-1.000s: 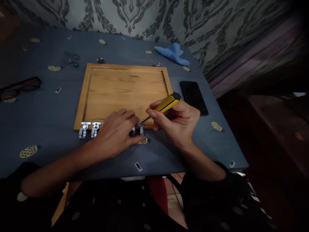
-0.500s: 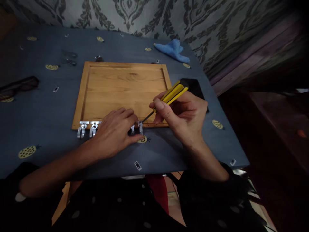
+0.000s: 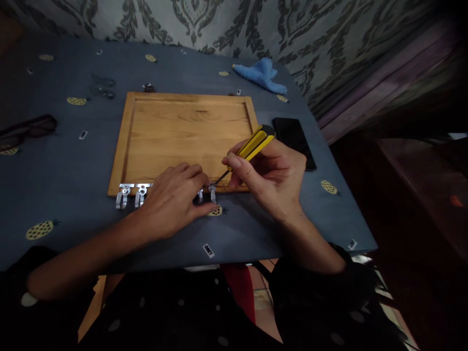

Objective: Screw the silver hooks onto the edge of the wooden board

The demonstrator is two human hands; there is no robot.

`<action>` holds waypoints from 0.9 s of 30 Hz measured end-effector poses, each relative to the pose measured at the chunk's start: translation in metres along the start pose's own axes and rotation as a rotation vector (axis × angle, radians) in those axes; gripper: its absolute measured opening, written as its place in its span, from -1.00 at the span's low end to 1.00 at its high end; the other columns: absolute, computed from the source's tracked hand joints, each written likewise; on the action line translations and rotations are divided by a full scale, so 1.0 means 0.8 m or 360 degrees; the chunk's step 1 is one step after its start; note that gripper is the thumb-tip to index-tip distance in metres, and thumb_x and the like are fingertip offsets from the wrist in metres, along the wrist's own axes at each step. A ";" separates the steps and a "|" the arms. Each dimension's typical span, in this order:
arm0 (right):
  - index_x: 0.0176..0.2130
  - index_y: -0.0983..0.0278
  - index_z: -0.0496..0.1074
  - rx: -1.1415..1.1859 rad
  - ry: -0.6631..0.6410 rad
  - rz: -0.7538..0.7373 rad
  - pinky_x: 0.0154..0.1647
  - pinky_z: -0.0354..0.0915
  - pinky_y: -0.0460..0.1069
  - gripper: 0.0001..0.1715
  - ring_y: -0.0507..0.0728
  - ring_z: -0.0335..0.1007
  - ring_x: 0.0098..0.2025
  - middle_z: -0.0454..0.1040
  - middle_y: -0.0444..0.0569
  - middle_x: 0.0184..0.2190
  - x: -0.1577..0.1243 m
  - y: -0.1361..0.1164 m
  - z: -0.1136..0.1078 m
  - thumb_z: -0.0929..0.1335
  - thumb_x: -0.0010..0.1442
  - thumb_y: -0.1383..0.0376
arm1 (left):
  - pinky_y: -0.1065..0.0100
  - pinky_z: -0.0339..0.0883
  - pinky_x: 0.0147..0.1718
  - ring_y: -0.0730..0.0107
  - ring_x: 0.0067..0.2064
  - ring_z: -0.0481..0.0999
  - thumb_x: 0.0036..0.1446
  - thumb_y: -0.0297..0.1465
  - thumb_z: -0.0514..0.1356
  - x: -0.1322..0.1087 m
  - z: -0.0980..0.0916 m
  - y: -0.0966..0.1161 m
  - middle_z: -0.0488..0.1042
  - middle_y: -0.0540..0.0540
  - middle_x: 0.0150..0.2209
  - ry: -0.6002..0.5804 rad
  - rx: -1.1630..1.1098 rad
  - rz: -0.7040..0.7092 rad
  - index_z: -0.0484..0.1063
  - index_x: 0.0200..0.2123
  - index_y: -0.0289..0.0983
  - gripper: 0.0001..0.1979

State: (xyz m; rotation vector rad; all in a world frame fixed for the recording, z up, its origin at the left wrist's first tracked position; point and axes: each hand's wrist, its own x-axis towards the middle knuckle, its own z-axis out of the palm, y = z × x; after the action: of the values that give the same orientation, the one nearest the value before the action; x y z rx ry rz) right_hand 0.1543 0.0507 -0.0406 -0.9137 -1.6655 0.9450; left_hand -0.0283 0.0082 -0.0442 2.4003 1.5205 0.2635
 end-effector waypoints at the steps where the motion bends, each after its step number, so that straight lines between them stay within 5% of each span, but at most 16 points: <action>1: -0.36 0.19 0.52 0.0002 0.0002 0.0000 -0.60 0.36 -0.08 -0.60 -0.02 0.38 -0.58 0.51 -0.15 -0.44 0.000 0.000 0.000 0.52 0.17 -0.07 | 0.09 0.37 -0.09 0.04 -0.06 0.51 0.21 -0.13 0.35 0.000 0.000 0.000 0.54 -0.15 -0.12 0.0003 0.0001 0.0005 0.51 -0.12 -0.28 -0.65; 15: -0.33 0.20 0.55 0.0027 -0.0080 0.0017 -0.54 0.37 -0.09 -0.68 -0.01 0.41 -0.52 0.51 -0.16 -0.40 0.001 0.003 -0.002 0.57 0.14 0.03 | 0.09 0.37 -0.05 0.02 -0.01 0.52 0.22 -0.16 0.35 0.000 0.001 0.000 0.56 -0.16 -0.07 0.0000 0.0004 -0.0005 0.52 -0.09 -0.27 -0.67; 21: -0.17 0.21 0.60 0.0219 -0.0428 0.0088 -0.34 0.52 -0.05 -0.63 0.02 0.54 -0.42 0.59 -0.12 -0.30 0.009 -0.003 -0.017 0.53 0.19 0.00 | 0.09 0.40 -0.05 0.03 -0.01 0.53 0.22 -0.14 0.35 0.000 0.003 -0.002 0.57 -0.16 -0.08 0.0027 0.0018 0.0015 0.53 -0.12 -0.27 -0.67; 27: -0.31 0.22 0.63 0.0211 -0.0429 0.0055 -0.38 0.50 -0.06 -0.69 0.02 0.52 -0.45 0.59 -0.13 -0.37 0.011 -0.003 -0.021 0.54 0.17 0.03 | 0.05 0.42 -0.05 0.00 -0.02 0.54 0.22 -0.15 0.35 0.000 0.002 -0.001 0.56 -0.17 -0.09 0.0021 0.0011 0.0006 0.53 -0.13 -0.28 -0.68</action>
State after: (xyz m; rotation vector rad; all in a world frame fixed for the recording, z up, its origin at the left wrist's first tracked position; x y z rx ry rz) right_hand 0.1679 0.0606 -0.0310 -0.7527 -1.7906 1.2306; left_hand -0.0284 0.0081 -0.0460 2.4117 1.5252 0.2763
